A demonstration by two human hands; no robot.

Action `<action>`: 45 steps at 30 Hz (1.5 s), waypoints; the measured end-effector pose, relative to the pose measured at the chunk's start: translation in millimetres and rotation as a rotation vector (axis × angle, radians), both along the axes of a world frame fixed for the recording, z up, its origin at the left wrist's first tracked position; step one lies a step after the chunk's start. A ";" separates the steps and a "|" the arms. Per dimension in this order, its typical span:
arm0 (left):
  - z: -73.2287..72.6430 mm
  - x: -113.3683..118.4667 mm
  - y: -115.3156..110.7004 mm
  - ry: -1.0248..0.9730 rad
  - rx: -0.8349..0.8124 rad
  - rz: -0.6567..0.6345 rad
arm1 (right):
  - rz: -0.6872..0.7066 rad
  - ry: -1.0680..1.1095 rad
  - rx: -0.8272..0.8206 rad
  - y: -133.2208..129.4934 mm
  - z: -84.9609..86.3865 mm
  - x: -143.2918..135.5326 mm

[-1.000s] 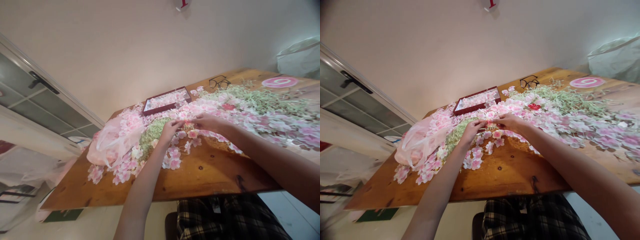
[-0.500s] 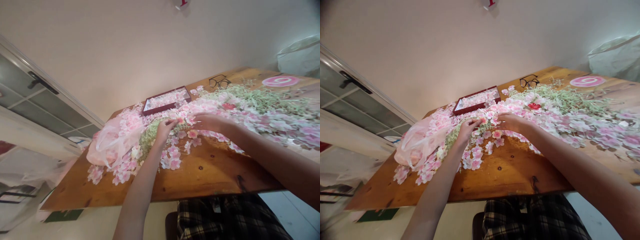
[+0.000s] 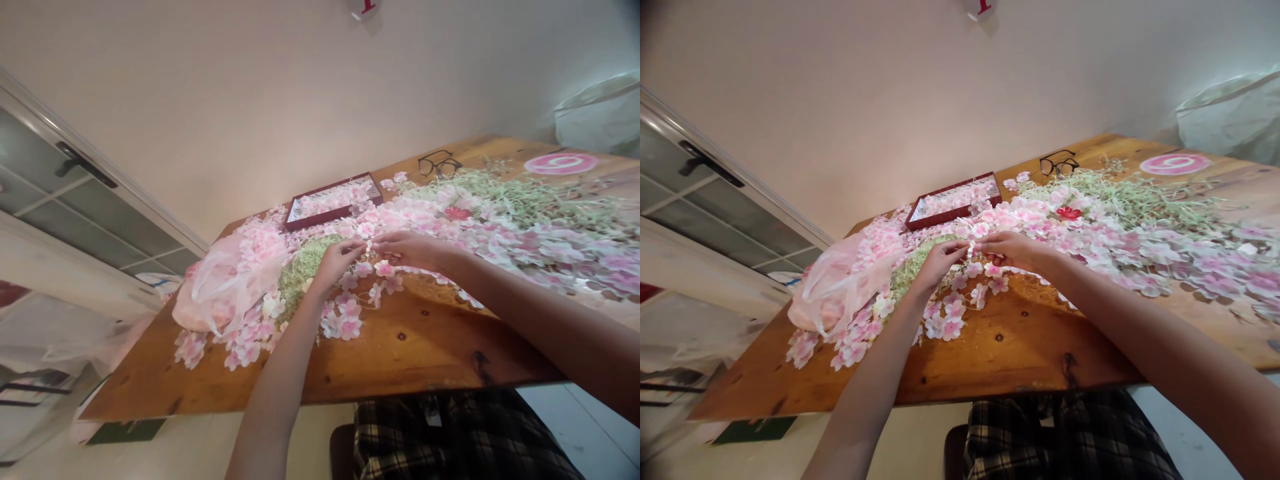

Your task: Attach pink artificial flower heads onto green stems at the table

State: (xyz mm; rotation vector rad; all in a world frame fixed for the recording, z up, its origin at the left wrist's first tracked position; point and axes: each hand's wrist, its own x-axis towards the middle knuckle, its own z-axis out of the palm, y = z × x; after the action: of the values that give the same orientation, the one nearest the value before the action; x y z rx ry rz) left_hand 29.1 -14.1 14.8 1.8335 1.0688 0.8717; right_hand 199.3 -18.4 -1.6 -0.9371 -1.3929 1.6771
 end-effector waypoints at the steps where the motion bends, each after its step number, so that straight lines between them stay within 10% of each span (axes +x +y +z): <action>1: 0.2 0.9 -0.6 -0.002 0.001 0.004 | -0.022 -0.037 0.016 0.3 -0.7 -0.4; 11: -5.9 -28.8 24.2 0.023 0.067 0.378 | -0.364 -0.250 -0.018 0.8 12.9 10.9; 17: -14.4 -25.0 18.6 0.217 0.079 0.324 | -0.231 -0.143 0.009 4.2 6.7 9.0; 33: -3.0 0.9 -0.6 -0.091 -0.040 0.058 | -0.036 -0.182 0.094 0.1 5.1 6.2; 45: -0.2 -0.2 -1.6 0.119 0.021 0.004 | -0.257 -0.313 0.260 -6.8 13.9 -3.9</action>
State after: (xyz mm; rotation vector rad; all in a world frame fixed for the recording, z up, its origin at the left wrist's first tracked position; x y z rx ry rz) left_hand 28.9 -15.7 14.5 1.9207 1.1409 0.7871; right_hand 195.3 -25.2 12.3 -1.2040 -1.5720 1.1623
